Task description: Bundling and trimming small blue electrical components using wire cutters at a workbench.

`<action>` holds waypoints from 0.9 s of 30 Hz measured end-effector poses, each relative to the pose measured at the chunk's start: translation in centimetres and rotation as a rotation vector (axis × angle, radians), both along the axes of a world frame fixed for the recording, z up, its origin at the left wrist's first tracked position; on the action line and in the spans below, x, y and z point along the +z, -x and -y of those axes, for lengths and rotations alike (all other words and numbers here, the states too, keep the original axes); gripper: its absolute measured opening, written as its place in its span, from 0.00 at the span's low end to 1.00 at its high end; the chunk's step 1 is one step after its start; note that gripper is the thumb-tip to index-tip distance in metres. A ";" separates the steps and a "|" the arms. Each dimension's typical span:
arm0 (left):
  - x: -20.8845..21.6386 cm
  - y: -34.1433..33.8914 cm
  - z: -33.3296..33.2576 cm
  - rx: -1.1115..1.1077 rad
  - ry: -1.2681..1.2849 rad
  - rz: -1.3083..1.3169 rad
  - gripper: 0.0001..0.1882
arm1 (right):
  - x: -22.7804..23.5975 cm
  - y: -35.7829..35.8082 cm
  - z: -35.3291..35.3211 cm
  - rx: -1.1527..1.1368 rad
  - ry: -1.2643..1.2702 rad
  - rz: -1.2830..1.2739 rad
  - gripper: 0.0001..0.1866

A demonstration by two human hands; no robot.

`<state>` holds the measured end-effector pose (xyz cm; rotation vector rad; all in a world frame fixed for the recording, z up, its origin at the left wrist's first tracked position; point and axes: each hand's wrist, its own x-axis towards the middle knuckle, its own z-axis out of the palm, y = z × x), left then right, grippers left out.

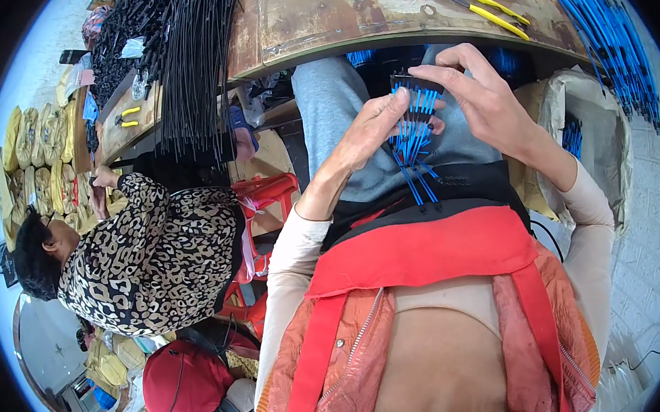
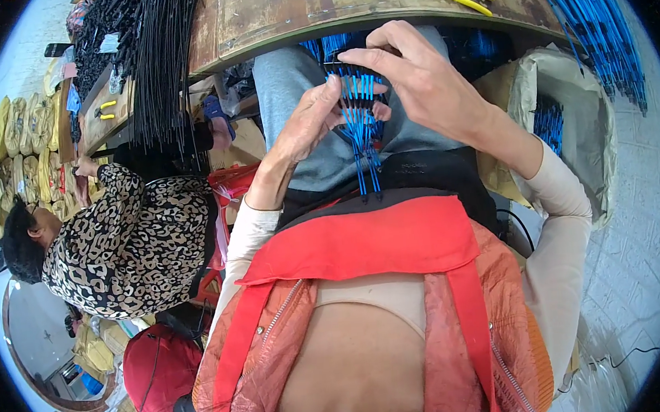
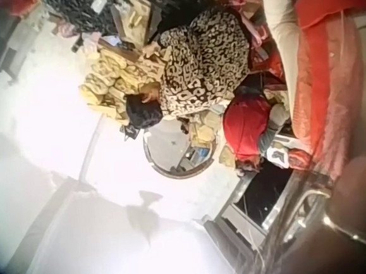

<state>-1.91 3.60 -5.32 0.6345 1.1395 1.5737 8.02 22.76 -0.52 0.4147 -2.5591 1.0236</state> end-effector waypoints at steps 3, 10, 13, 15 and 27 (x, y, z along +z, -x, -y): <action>-0.1 0.2 0.1 -0.030 0.025 -0.026 0.35 | 0.0 0.3 0.2 0.004 0.044 -0.003 0.28; -0.5 1.2 -0.1 -0.042 0.010 0.048 0.34 | 0.1 1.7 -0.8 0.063 -0.059 -0.061 0.27; -0.8 1.9 -0.2 -0.046 0.002 0.038 0.33 | -0.1 2.5 -1.1 0.080 -0.033 -0.028 0.25; -0.8 2.4 -0.3 -0.050 0.003 0.036 0.33 | 0.0 3.1 -1.5 0.086 0.013 0.036 0.22; 0.5 5.4 -2.4 0.140 0.105 -0.228 0.15 | 3.0 9.9 -5.2 -0.151 0.118 -0.148 0.12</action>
